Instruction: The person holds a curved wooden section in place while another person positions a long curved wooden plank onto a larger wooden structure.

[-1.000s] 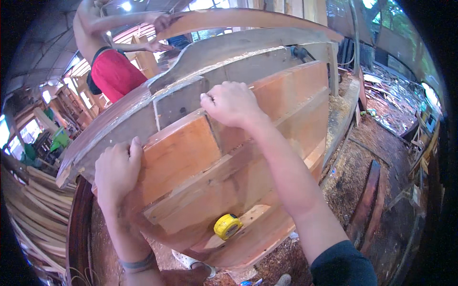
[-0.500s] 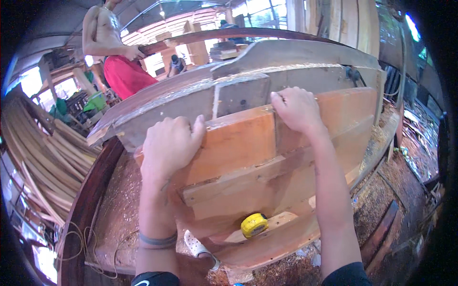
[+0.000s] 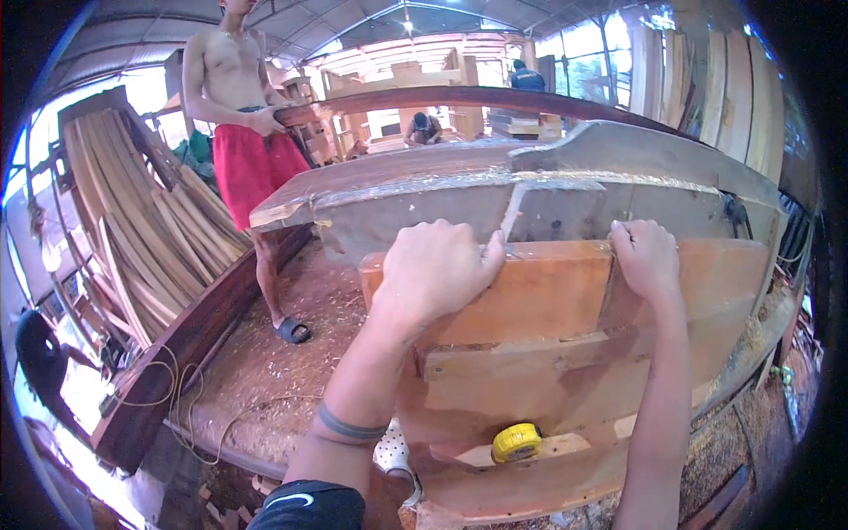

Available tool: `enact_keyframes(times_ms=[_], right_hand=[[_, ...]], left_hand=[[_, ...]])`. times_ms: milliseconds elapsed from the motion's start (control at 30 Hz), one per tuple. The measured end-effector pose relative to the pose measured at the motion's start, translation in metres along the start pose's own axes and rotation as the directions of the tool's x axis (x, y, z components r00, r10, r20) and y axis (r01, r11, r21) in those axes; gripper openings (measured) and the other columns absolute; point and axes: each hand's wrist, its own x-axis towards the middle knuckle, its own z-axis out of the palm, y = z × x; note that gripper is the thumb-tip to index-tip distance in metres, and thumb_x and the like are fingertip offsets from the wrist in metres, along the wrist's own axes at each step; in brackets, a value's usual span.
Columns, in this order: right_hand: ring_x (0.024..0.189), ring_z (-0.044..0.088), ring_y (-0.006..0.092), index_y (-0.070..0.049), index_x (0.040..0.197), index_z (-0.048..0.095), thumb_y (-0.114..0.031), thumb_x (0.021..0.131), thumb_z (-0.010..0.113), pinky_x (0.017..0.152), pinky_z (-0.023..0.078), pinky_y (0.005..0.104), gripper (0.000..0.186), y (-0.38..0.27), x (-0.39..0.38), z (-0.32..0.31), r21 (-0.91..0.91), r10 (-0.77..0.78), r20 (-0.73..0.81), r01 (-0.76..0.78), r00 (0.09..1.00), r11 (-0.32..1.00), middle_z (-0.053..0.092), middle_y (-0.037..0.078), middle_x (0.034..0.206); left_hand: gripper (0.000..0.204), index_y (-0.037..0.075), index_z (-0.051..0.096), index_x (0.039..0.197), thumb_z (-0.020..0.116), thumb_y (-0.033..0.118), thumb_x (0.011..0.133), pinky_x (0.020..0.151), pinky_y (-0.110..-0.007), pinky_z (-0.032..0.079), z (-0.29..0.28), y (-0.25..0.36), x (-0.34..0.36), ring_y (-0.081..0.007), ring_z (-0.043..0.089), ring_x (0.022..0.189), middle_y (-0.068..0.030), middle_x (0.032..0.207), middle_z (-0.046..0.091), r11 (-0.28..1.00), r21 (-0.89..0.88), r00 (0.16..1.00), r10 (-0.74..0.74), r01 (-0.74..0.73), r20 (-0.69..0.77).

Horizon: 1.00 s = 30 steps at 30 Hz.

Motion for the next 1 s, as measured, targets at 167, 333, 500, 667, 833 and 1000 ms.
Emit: enact_keyframes(times_ms=[167,333,500,667,833,1000], right_hand=[[0.076,0.058,0.0435,-0.002,0.070,0.065,-0.032,0.088,0.045,0.072,0.042,0.0534,0.040,0.0020,-0.0003,0.0013,-0.009,0.005,-0.019,-0.005,1.000,1.000,0.061,0.024,0.073],[0.078,0.058,0.0432,-0.002,0.070,0.064,-0.032,0.089,0.044,0.073,0.041,0.0539,0.041,0.0049,0.0012,0.0067,-0.001,0.018,0.004,-0.018,1.000,1.000,0.061,0.024,0.073],[0.078,0.057,0.0436,-0.001,0.069,0.063,-0.032,0.089,0.044,0.072,0.040,0.0541,0.041,0.0006,-0.0006,0.0000,0.004,0.029,0.028,-0.029,0.999,1.000,0.061,0.024,0.075],[0.078,0.056,0.0440,-0.001,0.069,0.062,-0.032,0.090,0.044,0.072,0.040,0.0537,0.042,0.0026,-0.0028,0.0019,0.000,-0.015,-0.066,0.015,0.998,1.000,0.060,0.024,0.075],[0.078,0.056,0.0434,-0.001,0.069,0.062,-0.032,0.090,0.044,0.072,0.040,0.0533,0.042,0.0051,-0.0007,0.0057,0.008,-0.005,-0.029,0.006,1.000,1.000,0.060,0.024,0.075],[0.077,0.057,0.0434,-0.001,0.067,0.061,-0.031,0.090,0.044,0.071,0.040,0.0527,0.042,0.0056,0.0001,0.0059,0.007,-0.011,-0.028,0.011,1.000,1.000,0.060,0.024,0.075]], left_hand=[[0.056,-0.002,0.066,0.065,0.041,0.041,0.090,0.069,-0.051,0.050,-0.0021,-0.0001,0.0004,-0.0436,0.062,0.069,-0.0267,0.067,0.061,1.000,-0.010,1.000,-0.005,0.006,0.027],[0.056,-0.002,0.065,0.065,0.041,0.042,0.090,0.069,-0.050,0.050,0.0020,-0.0029,0.0002,-0.0436,0.062,0.068,-0.0272,0.066,0.061,1.000,-0.014,1.000,0.011,-0.011,-0.016],[0.056,-0.002,0.065,0.063,0.042,0.041,0.089,0.068,-0.050,0.050,0.0003,-0.0017,-0.0008,-0.0436,0.062,0.067,-0.0274,0.064,0.060,0.999,-0.031,0.999,0.021,-0.021,-0.025],[0.056,-0.002,0.064,0.062,0.042,0.042,0.089,0.068,-0.050,0.050,0.0020,-0.0018,-0.0001,-0.0441,0.062,0.066,-0.0276,0.063,0.059,0.999,-0.030,0.999,0.028,-0.030,-0.041],[0.056,-0.003,0.064,0.061,0.043,0.041,0.089,0.066,-0.050,0.050,0.0034,-0.0027,-0.0004,-0.0442,0.061,0.066,-0.0277,0.063,0.059,0.999,-0.041,0.998,0.022,-0.024,-0.051],[0.056,-0.003,0.063,0.060,0.044,0.041,0.089,0.066,-0.050,0.050,0.0005,-0.0022,-0.0015,-0.0445,0.061,0.065,-0.0279,0.062,0.058,0.998,-0.055,0.998,0.028,-0.031,-0.050]])
